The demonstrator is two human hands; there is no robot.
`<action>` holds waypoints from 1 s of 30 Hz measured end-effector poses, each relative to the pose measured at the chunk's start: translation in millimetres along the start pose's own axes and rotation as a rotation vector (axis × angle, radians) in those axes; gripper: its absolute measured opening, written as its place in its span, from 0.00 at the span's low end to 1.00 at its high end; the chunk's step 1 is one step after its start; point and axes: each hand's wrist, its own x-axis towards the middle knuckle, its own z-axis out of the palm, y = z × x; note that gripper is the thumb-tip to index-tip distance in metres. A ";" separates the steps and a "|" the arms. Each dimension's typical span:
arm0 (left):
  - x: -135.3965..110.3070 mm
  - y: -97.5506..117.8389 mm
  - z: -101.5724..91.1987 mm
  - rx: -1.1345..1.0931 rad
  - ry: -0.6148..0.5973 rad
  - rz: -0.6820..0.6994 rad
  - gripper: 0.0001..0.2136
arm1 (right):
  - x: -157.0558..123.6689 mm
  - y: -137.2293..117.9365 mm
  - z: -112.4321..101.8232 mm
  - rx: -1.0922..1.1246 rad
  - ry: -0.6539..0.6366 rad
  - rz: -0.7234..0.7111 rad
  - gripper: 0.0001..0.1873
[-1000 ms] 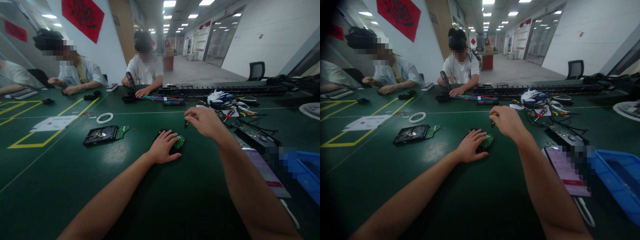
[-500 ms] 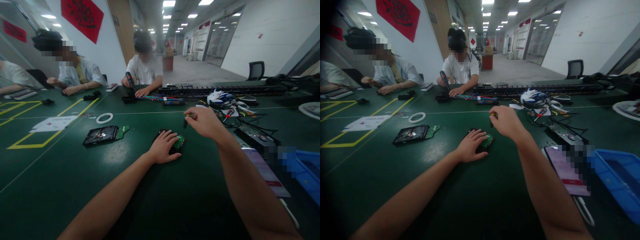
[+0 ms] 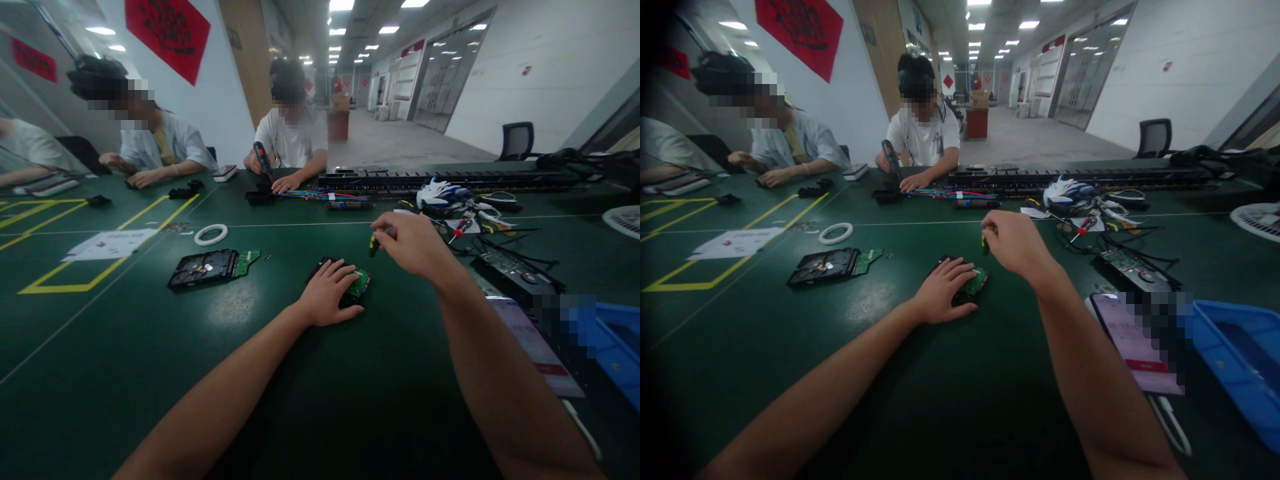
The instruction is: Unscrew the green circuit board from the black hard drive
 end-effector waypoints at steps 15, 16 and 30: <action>0.5 1.5 -0.1 -0.004 -0.005 -0.024 0.38 | 0.5 -1.2 -1.5 0.014 -0.025 0.001 0.10; 0.5 1.5 -0.3 -0.005 -0.005 -0.024 0.38 | 0.6 -0.9 -1.4 0.010 -0.020 0.005 0.10; 1.0 1.0 -0.7 0.024 -0.019 -0.020 0.39 | 2.3 -0.7 -1.1 -0.004 0.002 -0.015 0.09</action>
